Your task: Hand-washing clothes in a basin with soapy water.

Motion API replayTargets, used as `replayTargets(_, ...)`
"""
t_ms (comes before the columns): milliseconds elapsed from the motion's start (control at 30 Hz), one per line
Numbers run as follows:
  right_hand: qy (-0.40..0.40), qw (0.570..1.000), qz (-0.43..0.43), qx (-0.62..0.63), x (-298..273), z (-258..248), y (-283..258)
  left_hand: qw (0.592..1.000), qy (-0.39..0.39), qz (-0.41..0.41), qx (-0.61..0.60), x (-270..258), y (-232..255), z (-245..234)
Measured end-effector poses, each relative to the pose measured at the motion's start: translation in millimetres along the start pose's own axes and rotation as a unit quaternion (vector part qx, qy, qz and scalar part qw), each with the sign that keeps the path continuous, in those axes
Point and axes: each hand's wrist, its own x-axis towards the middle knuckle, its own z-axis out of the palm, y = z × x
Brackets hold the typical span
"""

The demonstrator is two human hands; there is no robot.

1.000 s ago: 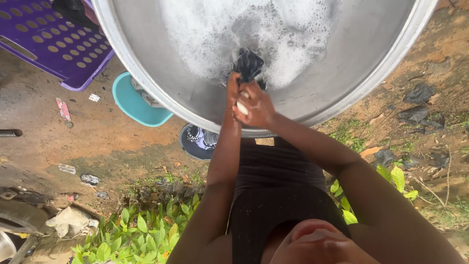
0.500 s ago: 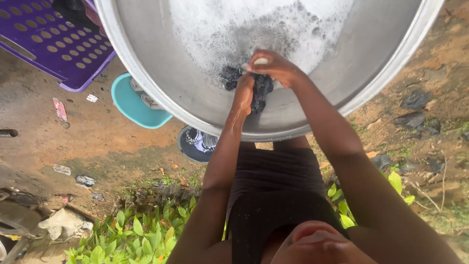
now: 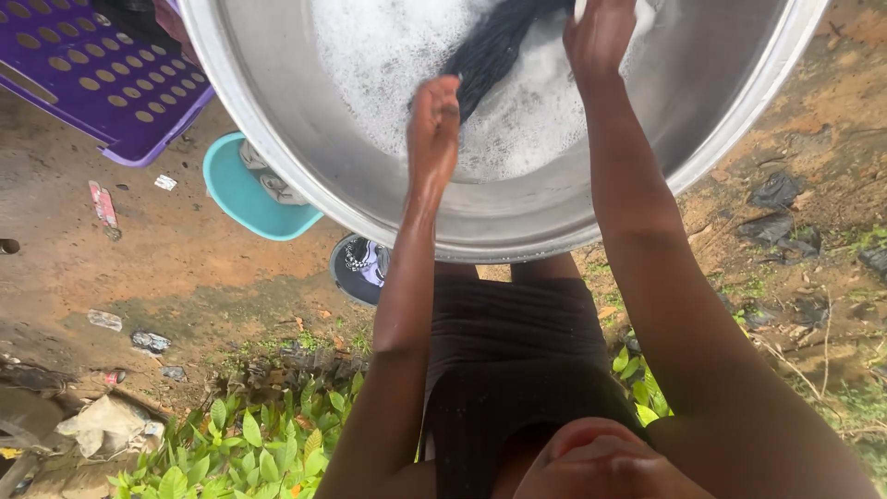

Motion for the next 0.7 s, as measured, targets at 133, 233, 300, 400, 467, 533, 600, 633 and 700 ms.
replayTargets(133,-0.014,0.996,0.078,-0.033,-48.5,99.2,15.2,0.988,-0.055,-0.005,0.145,-39.4,-66.2,3.4)
replayTargets(233,-0.105,0.963,0.153,0.197,-87.6,67.9,-41.7,0.989,-0.049,-0.140,0.026,-43.7,-127.7,21.8)
replayTargets(300,-0.156,0.919,0.150,0.331,-106.2,24.5,-97.9,0.962,-0.030,-0.255,-0.095,-34.0,-142.6,35.0)
replayTargets(400,-0.338,0.779,0.191,0.493,-136.6,-27.2,-166.5,0.803,-0.082,-0.307,-0.503,-22.2,-151.6,46.8)
replayTargets(467,-0.320,0.777,0.009,0.542,-139.3,-32.5,-193.4,0.878,-0.125,-0.291,-0.358,-1.3,-195.4,49.5)
replayTargets(533,-0.275,0.901,0.060,0.330,-117.2,-28.6,-191.6,0.796,-0.106,-0.303,-0.513,-15.5,-232.4,69.5)
replayTargets(600,-0.211,0.966,0.108,0.102,-90.9,-18.5,-184.1,0.690,-0.081,-0.306,-0.651,-25.0,-219.9,74.8)
replayTargets(633,-0.101,0.976,0.142,0.133,-80.7,-13.5,-176.4,0.796,-0.047,-0.285,-0.532,-35.2,-188.7,73.5)
replayTargets(700,0.006,0.972,0.172,0.162,-69.8,20.8,-140.7,0.878,-0.008,-0.262,-0.400,-48.5,-155.1,70.6)
